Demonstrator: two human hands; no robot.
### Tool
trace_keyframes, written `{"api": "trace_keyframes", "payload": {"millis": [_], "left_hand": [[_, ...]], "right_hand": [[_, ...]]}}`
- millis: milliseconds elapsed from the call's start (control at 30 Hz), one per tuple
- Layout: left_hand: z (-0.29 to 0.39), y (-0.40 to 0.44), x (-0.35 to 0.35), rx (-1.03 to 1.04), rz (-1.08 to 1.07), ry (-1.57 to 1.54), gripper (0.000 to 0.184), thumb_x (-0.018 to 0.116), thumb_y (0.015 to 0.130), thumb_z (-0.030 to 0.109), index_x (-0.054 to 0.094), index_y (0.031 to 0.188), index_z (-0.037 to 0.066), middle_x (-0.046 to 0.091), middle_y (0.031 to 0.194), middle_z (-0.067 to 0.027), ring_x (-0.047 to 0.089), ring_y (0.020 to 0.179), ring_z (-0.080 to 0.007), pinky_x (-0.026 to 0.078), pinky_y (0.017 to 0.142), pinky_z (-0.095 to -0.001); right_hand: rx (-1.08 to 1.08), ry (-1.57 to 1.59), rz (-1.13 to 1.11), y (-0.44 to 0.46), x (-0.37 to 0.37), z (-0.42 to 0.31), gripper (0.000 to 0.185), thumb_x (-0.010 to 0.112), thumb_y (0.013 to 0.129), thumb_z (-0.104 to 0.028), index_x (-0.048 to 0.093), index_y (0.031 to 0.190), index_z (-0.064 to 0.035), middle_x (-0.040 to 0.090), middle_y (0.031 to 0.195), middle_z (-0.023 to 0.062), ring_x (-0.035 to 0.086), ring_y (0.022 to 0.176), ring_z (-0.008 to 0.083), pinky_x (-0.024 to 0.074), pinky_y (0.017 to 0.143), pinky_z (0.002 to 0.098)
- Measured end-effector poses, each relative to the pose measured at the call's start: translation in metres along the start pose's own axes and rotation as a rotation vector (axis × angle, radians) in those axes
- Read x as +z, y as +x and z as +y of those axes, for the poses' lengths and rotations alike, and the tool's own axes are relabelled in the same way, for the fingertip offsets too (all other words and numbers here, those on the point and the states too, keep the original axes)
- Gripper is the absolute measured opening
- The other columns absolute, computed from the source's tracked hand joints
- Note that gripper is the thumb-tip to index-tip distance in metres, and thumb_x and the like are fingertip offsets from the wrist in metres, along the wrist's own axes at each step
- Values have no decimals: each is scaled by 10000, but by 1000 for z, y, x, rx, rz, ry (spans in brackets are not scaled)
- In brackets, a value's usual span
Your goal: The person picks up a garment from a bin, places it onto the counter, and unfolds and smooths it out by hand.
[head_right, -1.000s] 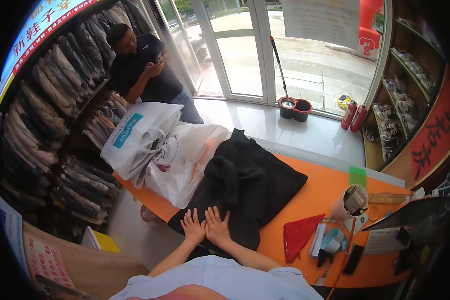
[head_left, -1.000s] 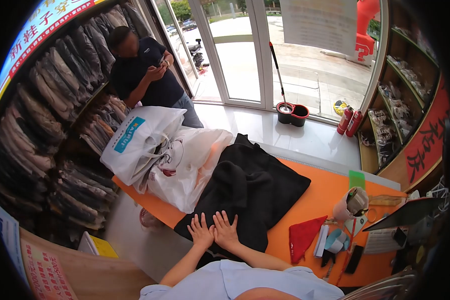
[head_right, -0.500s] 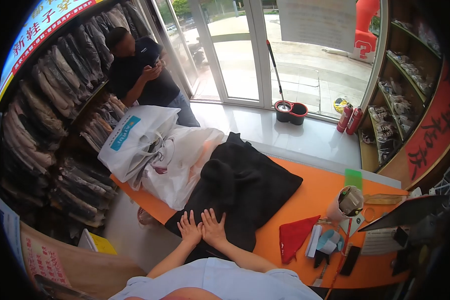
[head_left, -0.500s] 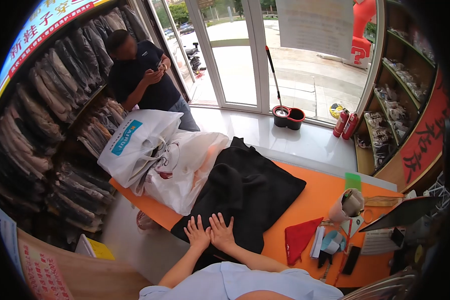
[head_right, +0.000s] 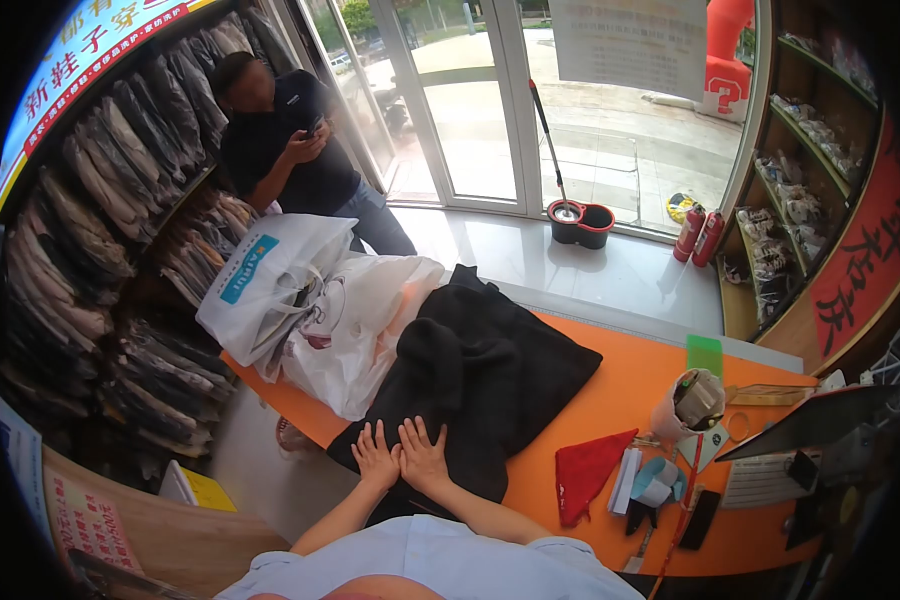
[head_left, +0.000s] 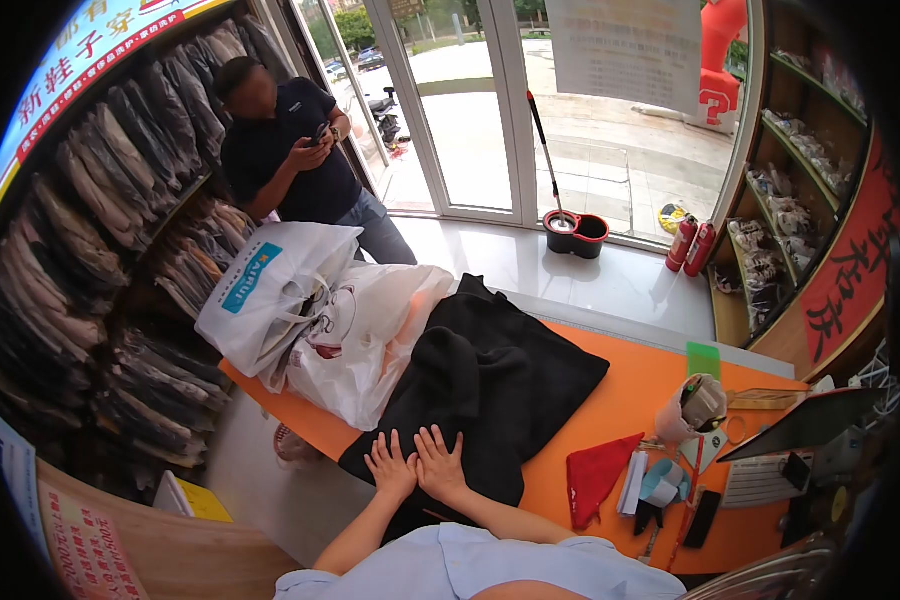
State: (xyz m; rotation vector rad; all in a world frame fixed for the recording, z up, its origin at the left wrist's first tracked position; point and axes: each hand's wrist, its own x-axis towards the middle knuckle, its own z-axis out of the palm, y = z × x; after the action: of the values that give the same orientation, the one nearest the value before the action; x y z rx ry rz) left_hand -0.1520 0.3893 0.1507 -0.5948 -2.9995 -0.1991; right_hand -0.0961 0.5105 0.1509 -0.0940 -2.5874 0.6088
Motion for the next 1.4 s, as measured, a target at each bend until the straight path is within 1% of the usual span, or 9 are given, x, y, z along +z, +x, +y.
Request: {"api": "trace_keyframes", "payload": {"millis": [233,700,767,800,933,1033,1167,1300,1400], "left_hand": [[-2,0,3,-9,-15,-5,761,564,888,419,203,1490,128,228,1499,-203,244,1360,-409,184,1076,-651],[2,0,-3,8,15,-23,717,565,889,363,234,1474,114,251,1483,-213,274,1343,-418,205,1067,-644],[1,0,-2,-4,8,-28,716,565,890,364,234,1474,114,251,1483,-212,275,1342,-417,203,1069,-642],[1,0,-1,-4,20,-22,729,567,887,387,236,1477,116,249,1489,-205,270,1345,-415,195,1075,-641],[3,0,-5,-25,-16,-33,727,557,895,402,229,1483,128,240,1497,-202,252,1363,-408,179,1084,-637],[3,2,-4,-13,2,-44,726,560,898,398,222,1484,134,245,1491,-206,261,1357,-417,189,1076,-643],[2,6,-3,8,20,-70,710,563,897,397,248,1473,128,255,1484,-211,273,1344,-429,206,1063,-653],[-3,7,-7,40,33,-83,693,565,894,400,278,1460,121,272,1465,-227,293,1326,-435,225,1051,-655],[-13,14,-14,114,36,-126,702,588,874,442,326,1434,108,313,1429,-239,327,1298,-435,252,1050,-629]], "right_hand": [[-2,12,24,0,0,0,480,514,878,-284,546,1288,-36,434,1427,113,267,1403,274,175,1043,710],[4,30,6,0,-4,1,467,522,886,-258,540,1294,-32,447,1422,111,279,1400,284,139,1061,689],[2,44,14,0,-3,1,467,523,887,-257,538,1295,-31,448,1421,111,276,1402,283,140,1062,686],[-9,58,39,1,-3,1,475,530,866,-253,544,1280,-21,459,1408,127,285,1396,291,178,1034,714],[3,43,9,2,-4,1,483,530,866,-260,539,1285,-20,454,1411,129,281,1398,299,175,1031,718],[17,36,-17,4,-5,2,489,531,863,-279,535,1295,-50,401,1450,144,248,1413,303,168,1031,725],[147,65,-76,16,-12,6,581,569,822,-337,498,1329,-62,283,1502,210,196,1429,352,143,1038,731],[223,53,-89,32,-9,14,658,615,785,-341,460,1365,-71,217,1529,211,144,1442,358,159,1046,718],[351,27,-143,51,-7,21,703,617,814,-366,384,1428,-113,145,1555,173,94,1453,341,173,1080,667]]}}
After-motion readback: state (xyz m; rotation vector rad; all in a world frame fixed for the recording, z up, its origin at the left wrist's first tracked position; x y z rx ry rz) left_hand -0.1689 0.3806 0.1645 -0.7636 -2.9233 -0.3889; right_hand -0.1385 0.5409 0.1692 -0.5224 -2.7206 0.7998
